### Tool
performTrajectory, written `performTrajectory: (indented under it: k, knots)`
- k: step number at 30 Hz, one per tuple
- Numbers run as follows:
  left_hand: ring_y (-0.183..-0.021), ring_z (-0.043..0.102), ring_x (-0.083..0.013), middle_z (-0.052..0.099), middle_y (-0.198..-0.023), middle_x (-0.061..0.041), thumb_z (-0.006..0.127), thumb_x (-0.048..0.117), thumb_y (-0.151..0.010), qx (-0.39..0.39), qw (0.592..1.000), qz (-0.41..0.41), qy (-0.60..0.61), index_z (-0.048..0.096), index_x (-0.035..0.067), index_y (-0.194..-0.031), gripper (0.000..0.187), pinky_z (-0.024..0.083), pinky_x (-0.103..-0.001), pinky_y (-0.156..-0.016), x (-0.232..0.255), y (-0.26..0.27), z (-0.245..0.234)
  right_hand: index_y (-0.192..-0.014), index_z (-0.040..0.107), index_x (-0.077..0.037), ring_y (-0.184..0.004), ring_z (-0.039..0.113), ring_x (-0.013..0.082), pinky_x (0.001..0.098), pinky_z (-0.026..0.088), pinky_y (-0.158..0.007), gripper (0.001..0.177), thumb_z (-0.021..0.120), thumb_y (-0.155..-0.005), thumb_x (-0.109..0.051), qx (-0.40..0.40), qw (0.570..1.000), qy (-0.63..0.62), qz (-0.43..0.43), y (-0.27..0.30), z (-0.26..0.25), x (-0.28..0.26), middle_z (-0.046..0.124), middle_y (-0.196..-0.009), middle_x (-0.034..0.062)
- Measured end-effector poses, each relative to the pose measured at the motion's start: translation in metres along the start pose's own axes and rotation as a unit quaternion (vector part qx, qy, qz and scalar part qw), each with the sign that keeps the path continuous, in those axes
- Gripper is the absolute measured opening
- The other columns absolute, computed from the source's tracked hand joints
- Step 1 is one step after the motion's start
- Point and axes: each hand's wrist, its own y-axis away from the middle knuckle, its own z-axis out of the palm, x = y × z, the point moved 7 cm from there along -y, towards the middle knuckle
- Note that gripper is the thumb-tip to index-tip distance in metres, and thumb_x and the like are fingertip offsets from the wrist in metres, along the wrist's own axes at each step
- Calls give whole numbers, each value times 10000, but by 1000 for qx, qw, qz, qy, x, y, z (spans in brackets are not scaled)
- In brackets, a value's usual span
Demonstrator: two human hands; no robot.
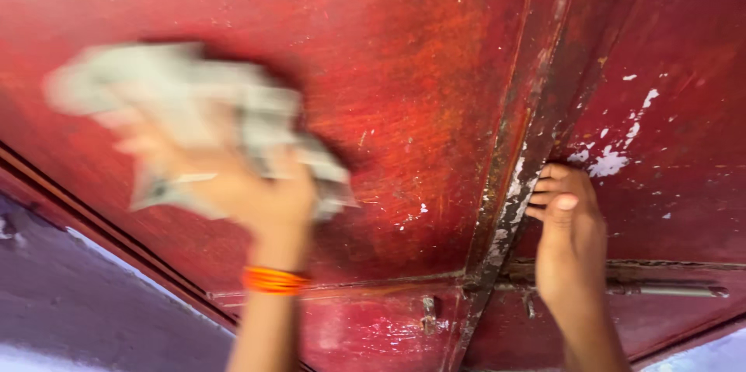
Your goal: The person sprays a cleaning solution onto a red wooden door and wipes the surface with a cloth. They clean the door panels, the metal latch, and the edges of the door frame.
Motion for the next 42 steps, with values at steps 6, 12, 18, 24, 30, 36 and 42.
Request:
performTrajectory:
  k: [6,12,18,24,30,36,42]
  knots:
    - [-1578,285,-399,312,-1675,-151,652,537,-951,-136,955,251,-76,748,392,-1362,447,153,-637,-1316,93,4,22,-1197,566,56,-943,644,240,388,594,-882,546,448,-1091,-466,-56,994,-63,74,-7,0,10,623,-1010,181]
    - [-1618,156,-477,227,-1696,-231,547,501,-1023,44,998,-17,-43,525,302,-1541,556,59,-665,-1297,31,-11,-18,-1191,589,14,-777,624,226,396,517,-707,406,477,-1062,-354,-1,990,78,119,-4,0,1,670,-863,136]
    - [-1556,212,-395,324,-1660,-125,617,579,-903,-212,961,174,-45,667,422,-1356,482,40,-698,-1233,99,76,44,-1158,575,21,-851,660,208,366,543,-794,386,417,-1093,-325,-7,995,3,95,-4,0,2,667,-909,125]
    - [-1610,190,-326,336,-1691,-8,609,536,-1041,-178,951,251,38,698,435,-1345,333,28,-681,-1311,170,16,64,-1235,556,13,-915,679,217,365,544,-853,452,370,-1073,-366,-44,994,-20,94,-7,-3,6,670,-998,135]
    - [-1578,199,-438,315,-1634,-100,506,545,-946,-23,997,71,6,671,363,-1360,481,67,-679,-1345,154,-53,53,-1241,565,9,-1005,664,235,373,537,-900,504,329,-1066,-400,-70,994,-10,84,-5,-5,9,649,-1095,145]
    - [-1633,179,-329,263,-1745,-28,511,462,-1138,-133,942,307,34,653,478,-1429,324,21,-594,-1345,200,27,79,-1266,523,18,-1062,643,256,382,532,-939,518,344,-1055,-420,-61,989,-107,80,-7,-3,5,611,-1181,154]
    - [-1533,200,-395,346,-1590,-98,573,417,-959,-27,988,149,-5,700,343,-1359,426,46,-680,-1290,166,-68,59,-1378,527,-28,-1155,625,284,418,512,-977,521,609,-927,-276,-19,992,126,28,-8,-15,-46,502,-1329,180]
